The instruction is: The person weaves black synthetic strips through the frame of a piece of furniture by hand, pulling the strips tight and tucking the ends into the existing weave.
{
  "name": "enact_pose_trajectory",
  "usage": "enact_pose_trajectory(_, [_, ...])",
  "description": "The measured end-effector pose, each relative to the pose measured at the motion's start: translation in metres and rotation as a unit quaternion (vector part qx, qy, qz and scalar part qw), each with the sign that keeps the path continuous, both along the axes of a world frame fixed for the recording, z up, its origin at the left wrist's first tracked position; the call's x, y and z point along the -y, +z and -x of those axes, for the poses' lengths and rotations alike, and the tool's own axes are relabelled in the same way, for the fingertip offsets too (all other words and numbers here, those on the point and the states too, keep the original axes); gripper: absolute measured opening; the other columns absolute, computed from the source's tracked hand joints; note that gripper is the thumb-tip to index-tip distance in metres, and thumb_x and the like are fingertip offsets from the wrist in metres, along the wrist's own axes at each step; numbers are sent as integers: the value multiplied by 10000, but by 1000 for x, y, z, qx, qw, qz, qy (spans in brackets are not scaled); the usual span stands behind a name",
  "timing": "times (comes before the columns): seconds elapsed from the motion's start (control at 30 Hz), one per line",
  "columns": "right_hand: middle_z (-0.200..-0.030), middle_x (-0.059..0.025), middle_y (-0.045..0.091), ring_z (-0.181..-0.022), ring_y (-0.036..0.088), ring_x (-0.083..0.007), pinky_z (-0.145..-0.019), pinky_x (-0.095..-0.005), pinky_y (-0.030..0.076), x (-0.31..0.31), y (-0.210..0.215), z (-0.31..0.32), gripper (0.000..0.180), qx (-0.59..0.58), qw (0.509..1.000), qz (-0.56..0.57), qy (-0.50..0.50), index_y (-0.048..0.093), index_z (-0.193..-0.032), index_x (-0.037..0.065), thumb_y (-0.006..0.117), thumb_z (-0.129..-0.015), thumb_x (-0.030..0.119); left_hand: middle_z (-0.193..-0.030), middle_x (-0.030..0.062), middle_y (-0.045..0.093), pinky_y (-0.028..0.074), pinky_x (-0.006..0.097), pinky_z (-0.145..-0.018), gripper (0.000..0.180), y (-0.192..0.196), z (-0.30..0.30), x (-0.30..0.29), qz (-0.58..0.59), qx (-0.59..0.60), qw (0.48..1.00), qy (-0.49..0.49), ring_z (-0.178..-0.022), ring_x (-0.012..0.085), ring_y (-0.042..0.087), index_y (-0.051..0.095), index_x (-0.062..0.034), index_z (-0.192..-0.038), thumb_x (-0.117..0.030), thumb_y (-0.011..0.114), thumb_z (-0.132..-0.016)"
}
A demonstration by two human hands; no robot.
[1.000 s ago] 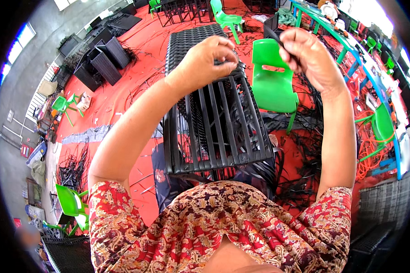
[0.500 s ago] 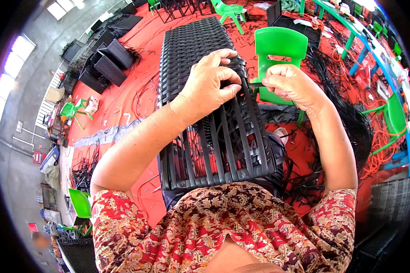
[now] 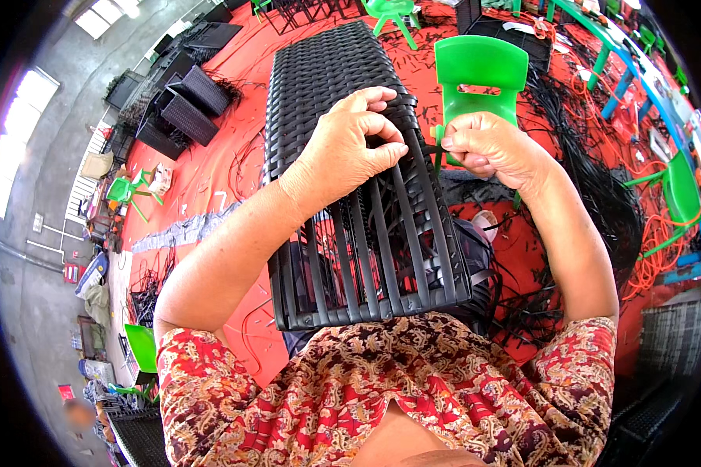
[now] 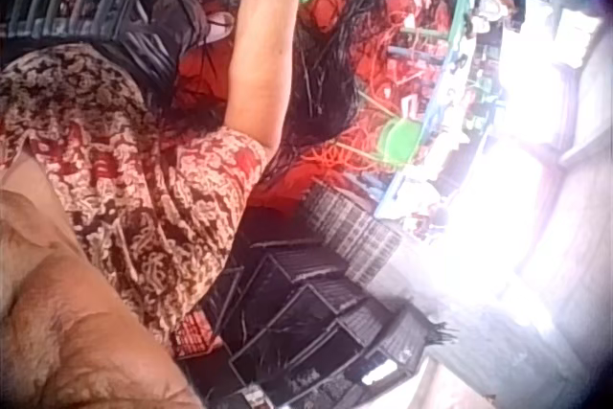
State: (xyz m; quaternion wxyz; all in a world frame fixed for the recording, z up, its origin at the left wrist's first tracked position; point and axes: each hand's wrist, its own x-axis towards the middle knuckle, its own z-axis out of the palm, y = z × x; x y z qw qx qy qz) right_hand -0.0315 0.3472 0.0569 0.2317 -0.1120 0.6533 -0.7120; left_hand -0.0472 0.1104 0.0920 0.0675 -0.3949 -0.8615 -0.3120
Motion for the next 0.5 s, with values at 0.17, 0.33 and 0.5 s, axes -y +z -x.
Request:
enact_pose_trajectory(0.17, [-543,80,396,-417,292,-5,-393,-183,181,8,1,-2,235,-13,1000,11,24,539,-685,95,613,-853,242,-1276,126,502,386,350,-975,122,5,-1,3,23,1,1000,-1,-1159,252,498,682,-46,-827,-143,715,-760])
enact_pose_trajectory(0.33, [-562,76,410,-453,322,-22,-421,-188,222,18,1,2,253,-81,996,-25,7,549,-710,94,620,-876,273,-1277,122,503,380,342,-971,134,6,2,3,4,51,999,6,-1146,232,496,683,-29,-827,-147,711,-769])
enact_pose_trajectory(0.5, [-712,21,553,-665,536,-113,-631,-254,436,23,10,13,198,-324,929,-168,-55,615,-843,42,635,-869,237,-1258,124,510,356,321,-978,102,2,12,1,-174,202,964,7,-1107,197,497,668,8,-809,-90,681,-782])
